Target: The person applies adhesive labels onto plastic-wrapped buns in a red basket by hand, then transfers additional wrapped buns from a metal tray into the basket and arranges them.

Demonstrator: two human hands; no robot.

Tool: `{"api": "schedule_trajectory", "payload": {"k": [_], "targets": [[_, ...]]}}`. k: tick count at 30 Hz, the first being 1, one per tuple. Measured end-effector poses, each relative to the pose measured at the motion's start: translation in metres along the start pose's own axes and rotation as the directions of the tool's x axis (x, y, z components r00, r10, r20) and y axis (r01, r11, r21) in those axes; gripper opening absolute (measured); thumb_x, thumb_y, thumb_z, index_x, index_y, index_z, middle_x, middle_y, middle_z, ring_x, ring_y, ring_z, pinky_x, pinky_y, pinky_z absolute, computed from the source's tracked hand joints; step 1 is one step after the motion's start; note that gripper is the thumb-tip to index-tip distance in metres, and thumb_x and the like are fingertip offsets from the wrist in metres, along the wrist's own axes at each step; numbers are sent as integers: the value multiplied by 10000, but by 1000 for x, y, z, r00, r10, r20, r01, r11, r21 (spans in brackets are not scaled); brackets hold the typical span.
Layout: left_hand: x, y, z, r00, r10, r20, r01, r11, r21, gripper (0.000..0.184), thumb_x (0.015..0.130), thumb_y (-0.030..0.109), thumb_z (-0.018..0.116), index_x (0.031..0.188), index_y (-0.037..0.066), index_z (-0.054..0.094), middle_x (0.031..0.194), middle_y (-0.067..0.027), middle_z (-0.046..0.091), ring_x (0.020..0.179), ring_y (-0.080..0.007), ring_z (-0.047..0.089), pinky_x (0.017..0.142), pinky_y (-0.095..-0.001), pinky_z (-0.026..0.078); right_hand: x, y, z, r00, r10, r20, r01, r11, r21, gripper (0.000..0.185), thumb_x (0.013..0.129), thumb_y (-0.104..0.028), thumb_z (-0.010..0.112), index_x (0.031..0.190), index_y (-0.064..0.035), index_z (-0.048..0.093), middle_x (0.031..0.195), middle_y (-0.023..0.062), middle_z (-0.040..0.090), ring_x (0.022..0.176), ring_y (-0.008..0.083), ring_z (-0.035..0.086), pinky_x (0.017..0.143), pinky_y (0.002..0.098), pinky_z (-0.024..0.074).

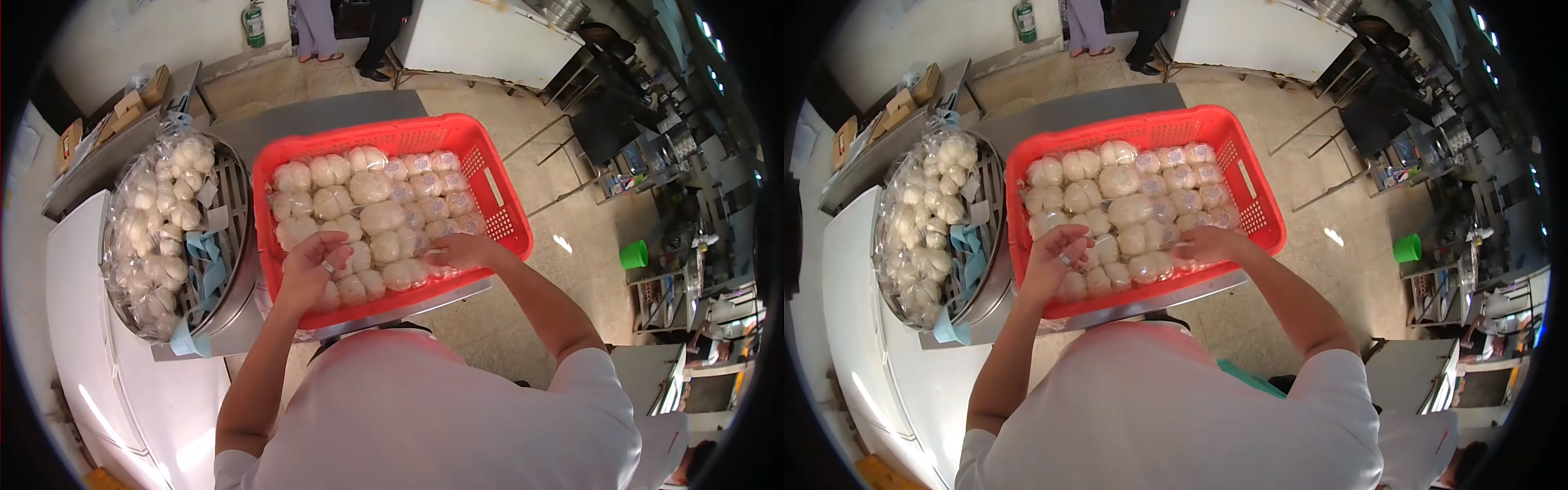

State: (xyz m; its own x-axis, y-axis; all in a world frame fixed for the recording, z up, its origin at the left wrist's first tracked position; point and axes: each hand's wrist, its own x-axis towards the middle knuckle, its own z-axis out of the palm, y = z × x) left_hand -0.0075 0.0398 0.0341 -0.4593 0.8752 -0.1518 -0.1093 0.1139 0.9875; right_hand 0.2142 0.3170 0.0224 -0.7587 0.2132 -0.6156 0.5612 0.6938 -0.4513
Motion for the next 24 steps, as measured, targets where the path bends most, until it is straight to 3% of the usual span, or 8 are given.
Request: {"api": "schedule_trajectory", "payload": {"k": [2,6,8,10,15,20,23,24], "targets": [[-3,7,19,990,125,63,-139,921,365,301,957,158,728,1246,76,705,1082,-64,740,892,-177,671,809,-315,547,10,7,4,995,-85,59,81,994,80,639,990,-540,590,1317,5,653,1315,222,678,1224,344,642,1041,436,485],[6,15,72,935,204,291,-342,739,580,309,899,150,765,1197,72,734,1165,-113,702,1028,-278,657,886,-376,551,-1,-22,-5,985,-132,112,110,978,178,691,1010,-583,534,1339,17,631,1344,254,641,1271,389,601,1048,464,484],[15,3,82,911,154,383,-381,671,636,319,883,144,770,1193,79,742,1202,-147,677,1098,-326,633,924,-401,547,6,-16,8,1000,6,21,-5,999,-41,736,1011,-619,507,1345,28,621,1360,270,613,1279,431,585,1053,486,480],[18,2,81,914,101,394,-354,674,648,315,877,152,769,1182,79,749,1205,-149,671,1119,-328,625,937,-410,543,11,-14,12,997,76,17,-75,994,-84,836,1000,-699,460,1384,35,577,1401,314,539,1295,493,555,1073,522,467],[14,3,77,930,109,351,-322,703,634,308,857,173,740,1163,159,774,1112,-157,695,1079,-355,643,945,-449,539,8,-24,18,1000,9,24,-6,993,-116,763,1031,-631,471,1422,23,519,1379,306,534,1273,455,567,1061,513,473],[9,1,73,916,235,325,-393,690,608,318,871,178,733,1186,141,756,1062,-148,696,1033,-347,658,916,-451,545,-9,-47,5,996,-83,14,84,963,-257,725,1019,-602,487,1392,16,551,1352,285,578,1220,465,602,1018,528,492],[-13,2,57,910,379,169,-404,721,563,298,855,132,726,1148,78,737,1008,-131,703,988,-335,672,886,-446,548,-12,-75,29,896,-293,-333,16,771,-636,533,1019,-419,574,1329,14,577,1278,268,613,1166,455,603,983,532,489],[-21,12,49,911,395,117,-388,728,565,273,853,116,729,1121,64,736,1011,-134,712,983,-337,676,883,-446,548,-10,-99,30,798,-400,-450,130,844,-521,489,1006,-364,604,1318,11,577,1272,262,614,1165,452,596,987,530,486]]}}
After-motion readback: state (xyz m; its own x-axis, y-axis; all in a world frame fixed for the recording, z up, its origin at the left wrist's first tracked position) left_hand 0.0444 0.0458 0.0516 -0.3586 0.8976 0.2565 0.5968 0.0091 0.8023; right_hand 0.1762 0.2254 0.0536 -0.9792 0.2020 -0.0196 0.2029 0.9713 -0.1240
